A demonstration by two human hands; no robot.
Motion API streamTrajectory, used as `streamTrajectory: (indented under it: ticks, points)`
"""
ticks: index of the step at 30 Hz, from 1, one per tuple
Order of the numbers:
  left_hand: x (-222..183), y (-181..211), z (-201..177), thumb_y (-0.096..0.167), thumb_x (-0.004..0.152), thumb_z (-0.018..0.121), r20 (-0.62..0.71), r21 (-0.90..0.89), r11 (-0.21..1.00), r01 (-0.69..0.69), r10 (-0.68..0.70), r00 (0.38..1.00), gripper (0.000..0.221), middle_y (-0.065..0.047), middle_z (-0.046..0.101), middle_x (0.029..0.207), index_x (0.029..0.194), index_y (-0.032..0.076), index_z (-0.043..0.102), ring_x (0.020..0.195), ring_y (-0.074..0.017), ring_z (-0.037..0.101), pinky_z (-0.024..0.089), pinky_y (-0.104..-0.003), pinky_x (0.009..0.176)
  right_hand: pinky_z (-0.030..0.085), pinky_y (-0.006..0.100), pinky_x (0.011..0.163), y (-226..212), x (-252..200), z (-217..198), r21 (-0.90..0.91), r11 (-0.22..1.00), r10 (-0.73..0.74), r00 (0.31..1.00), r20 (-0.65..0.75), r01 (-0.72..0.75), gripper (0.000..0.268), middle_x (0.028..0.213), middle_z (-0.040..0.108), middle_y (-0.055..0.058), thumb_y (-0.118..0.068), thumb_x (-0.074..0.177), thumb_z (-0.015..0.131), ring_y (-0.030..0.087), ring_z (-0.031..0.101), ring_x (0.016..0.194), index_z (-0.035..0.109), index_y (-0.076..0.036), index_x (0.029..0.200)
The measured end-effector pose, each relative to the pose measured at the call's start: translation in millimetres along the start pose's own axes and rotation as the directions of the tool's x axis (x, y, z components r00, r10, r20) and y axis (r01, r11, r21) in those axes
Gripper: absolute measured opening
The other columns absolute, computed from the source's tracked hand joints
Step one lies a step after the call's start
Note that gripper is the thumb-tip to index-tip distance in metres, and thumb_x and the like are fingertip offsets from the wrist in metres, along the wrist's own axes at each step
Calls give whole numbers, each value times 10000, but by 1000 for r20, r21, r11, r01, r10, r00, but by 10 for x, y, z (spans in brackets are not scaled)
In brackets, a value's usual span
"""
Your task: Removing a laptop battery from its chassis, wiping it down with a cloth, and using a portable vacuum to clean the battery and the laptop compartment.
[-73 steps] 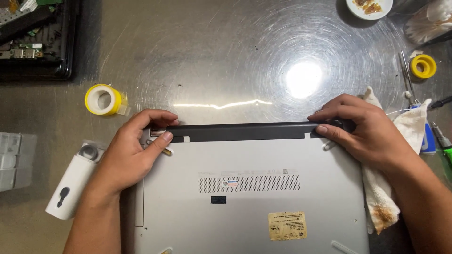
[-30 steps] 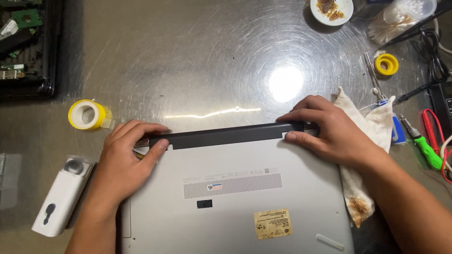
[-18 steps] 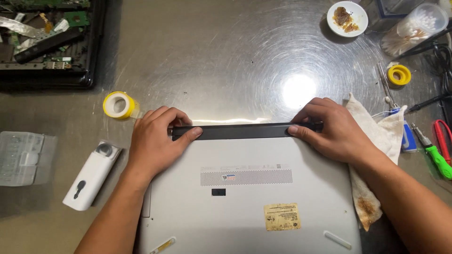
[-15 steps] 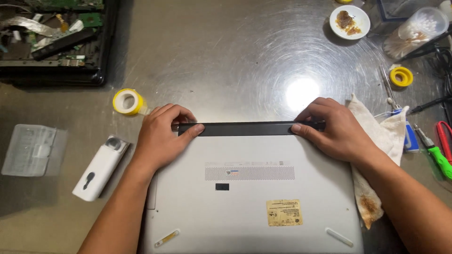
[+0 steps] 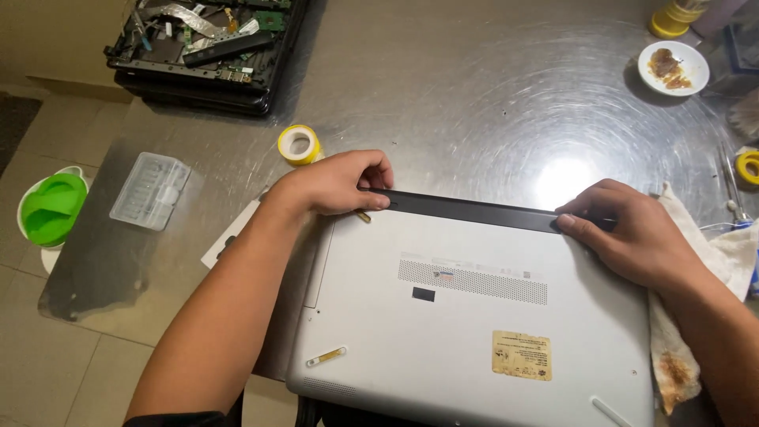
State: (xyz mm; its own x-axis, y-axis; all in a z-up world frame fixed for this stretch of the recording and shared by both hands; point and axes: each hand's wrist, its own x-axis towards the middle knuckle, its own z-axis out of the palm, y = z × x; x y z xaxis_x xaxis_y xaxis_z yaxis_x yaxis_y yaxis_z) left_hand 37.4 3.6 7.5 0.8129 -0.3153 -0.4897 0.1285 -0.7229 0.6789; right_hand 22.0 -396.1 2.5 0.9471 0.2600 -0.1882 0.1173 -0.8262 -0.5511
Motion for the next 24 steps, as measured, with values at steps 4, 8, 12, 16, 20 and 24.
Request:
streamTrajectory:
  ticks: [4,8,12,16,20,24]
  points:
    - [-27,-38,19,201,904,744,-5,-6,999,-32,32,999,238,26,641,1065,1116,176,639,961,-101,594,508,-255,859,450,285,884,-20,-4,-76,101,993,53,998,41,-57,208,1092,778,0,-248,898,715,151,685,983,849,-136,1010]
    - [-137,-21,98,168,914,707,-35,-18,994,-111,110,993,241,1,610,1038,1147,169,647,918,-102,589,546,-254,820,460,264,911,171,33,-161,135,990,-64,992,108,49,287,1079,770,20,-246,886,706,136,701,998,840,-155,1122]
    - [-204,48,179,252,890,643,-158,126,980,-155,175,972,227,56,693,1121,1114,224,674,1095,-133,575,422,-309,989,474,275,843,56,6,-223,144,989,4,987,161,-27,291,1008,727,17,-255,874,738,141,676,927,844,-154,1125]
    - [-223,110,124,260,900,641,-128,135,989,-67,84,988,208,79,689,1107,1101,255,695,1089,-121,543,401,-300,993,469,275,867,4,34,-190,131,987,73,988,138,-91,251,1010,716,11,-256,857,777,146,674,957,851,-168,1080]
    - [-151,63,204,330,927,591,-132,206,976,-74,102,986,223,111,695,1139,1115,282,701,1130,-132,536,355,-316,1022,463,273,884,41,86,-196,117,991,38,984,175,-59,320,1068,726,10,-292,860,751,149,699,978,836,-192,1152]
    - [-131,111,345,472,869,659,-289,324,943,-80,179,941,263,127,691,1106,1088,332,703,1139,-175,576,350,-408,978,481,282,881,0,114,-191,65,995,67,981,181,-79,296,1080,741,-1,-269,852,773,153,705,980,834,-188,1129]
